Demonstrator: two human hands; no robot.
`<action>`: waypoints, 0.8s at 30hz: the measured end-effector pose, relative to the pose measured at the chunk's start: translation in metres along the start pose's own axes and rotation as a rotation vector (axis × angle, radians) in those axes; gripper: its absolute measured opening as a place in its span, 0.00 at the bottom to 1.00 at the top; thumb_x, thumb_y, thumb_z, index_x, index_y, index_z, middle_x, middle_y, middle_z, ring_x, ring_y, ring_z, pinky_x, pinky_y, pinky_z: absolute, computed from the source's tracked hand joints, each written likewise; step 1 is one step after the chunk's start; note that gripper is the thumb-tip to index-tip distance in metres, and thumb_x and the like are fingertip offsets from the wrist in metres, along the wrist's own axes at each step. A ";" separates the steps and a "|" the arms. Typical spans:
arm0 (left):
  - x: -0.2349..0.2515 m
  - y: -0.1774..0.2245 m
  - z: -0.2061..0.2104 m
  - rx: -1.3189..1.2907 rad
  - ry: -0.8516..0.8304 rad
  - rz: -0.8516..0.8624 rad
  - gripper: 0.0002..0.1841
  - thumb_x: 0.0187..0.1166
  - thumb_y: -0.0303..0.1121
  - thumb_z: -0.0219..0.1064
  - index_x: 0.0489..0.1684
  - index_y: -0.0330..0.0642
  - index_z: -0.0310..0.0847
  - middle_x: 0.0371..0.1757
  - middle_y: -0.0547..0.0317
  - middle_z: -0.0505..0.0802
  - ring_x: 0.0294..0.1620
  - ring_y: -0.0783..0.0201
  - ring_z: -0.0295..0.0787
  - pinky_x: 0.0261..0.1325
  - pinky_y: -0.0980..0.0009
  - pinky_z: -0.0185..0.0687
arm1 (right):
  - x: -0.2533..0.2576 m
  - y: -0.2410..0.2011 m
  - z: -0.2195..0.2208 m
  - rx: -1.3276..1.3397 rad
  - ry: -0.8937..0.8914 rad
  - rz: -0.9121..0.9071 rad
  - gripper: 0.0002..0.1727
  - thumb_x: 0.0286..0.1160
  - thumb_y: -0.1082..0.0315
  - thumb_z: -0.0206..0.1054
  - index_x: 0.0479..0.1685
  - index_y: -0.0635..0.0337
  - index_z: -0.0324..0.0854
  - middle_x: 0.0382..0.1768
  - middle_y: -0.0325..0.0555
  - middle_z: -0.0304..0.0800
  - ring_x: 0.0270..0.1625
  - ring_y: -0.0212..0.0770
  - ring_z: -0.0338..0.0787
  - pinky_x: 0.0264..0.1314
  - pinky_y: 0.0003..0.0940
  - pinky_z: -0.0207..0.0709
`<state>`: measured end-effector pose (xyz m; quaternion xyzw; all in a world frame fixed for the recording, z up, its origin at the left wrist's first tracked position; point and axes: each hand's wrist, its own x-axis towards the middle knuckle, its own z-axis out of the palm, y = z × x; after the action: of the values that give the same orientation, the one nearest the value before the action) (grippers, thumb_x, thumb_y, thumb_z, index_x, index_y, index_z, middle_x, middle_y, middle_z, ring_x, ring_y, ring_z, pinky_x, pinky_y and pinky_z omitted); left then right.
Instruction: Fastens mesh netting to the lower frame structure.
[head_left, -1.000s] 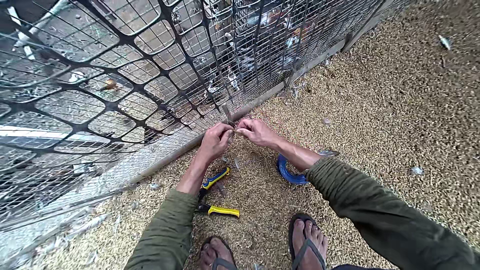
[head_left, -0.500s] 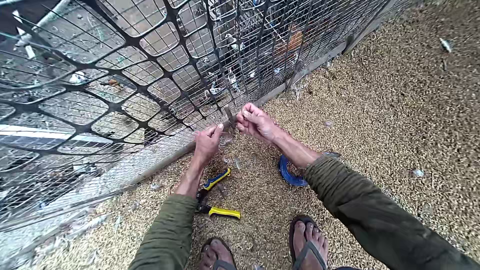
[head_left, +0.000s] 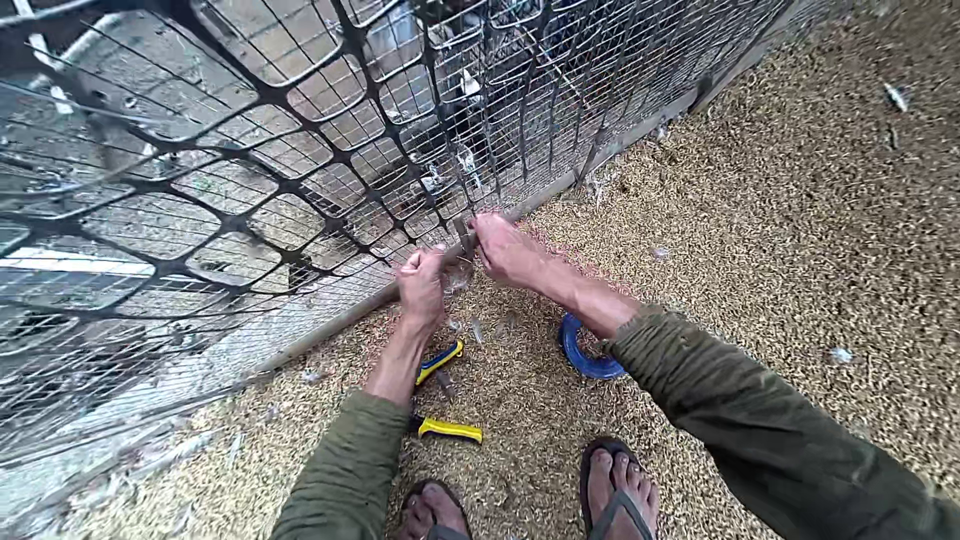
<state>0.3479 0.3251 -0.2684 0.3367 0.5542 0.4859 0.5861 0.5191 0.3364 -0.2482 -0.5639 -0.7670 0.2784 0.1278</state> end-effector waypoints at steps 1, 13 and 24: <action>-0.001 0.000 0.001 0.012 0.007 -0.017 0.21 0.83 0.29 0.65 0.15 0.53 0.64 0.11 0.71 0.70 0.10 0.75 0.62 0.17 0.78 0.64 | -0.001 -0.002 0.005 -0.017 0.028 0.005 0.18 0.83 0.70 0.57 0.67 0.69 0.77 0.60 0.64 0.83 0.67 0.64 0.84 0.62 0.57 0.82; -0.010 -0.009 0.013 0.131 -0.009 0.018 0.19 0.84 0.33 0.64 0.16 0.50 0.69 0.14 0.70 0.74 0.14 0.74 0.65 0.21 0.75 0.66 | 0.010 0.020 0.005 0.051 0.048 -0.062 0.13 0.80 0.69 0.60 0.47 0.71 0.86 0.51 0.66 0.89 0.61 0.63 0.88 0.66 0.58 0.79; -0.011 0.004 0.008 0.064 0.094 -0.033 0.16 0.83 0.29 0.63 0.19 0.51 0.71 0.15 0.70 0.77 0.13 0.75 0.67 0.18 0.78 0.66 | 0.011 0.007 0.003 0.018 0.036 0.044 0.14 0.82 0.67 0.60 0.51 0.69 0.86 0.54 0.64 0.89 0.64 0.62 0.88 0.66 0.60 0.80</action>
<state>0.3558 0.3175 -0.2599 0.3228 0.6017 0.4734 0.5565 0.5192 0.3470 -0.2558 -0.5844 -0.7495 0.2777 0.1404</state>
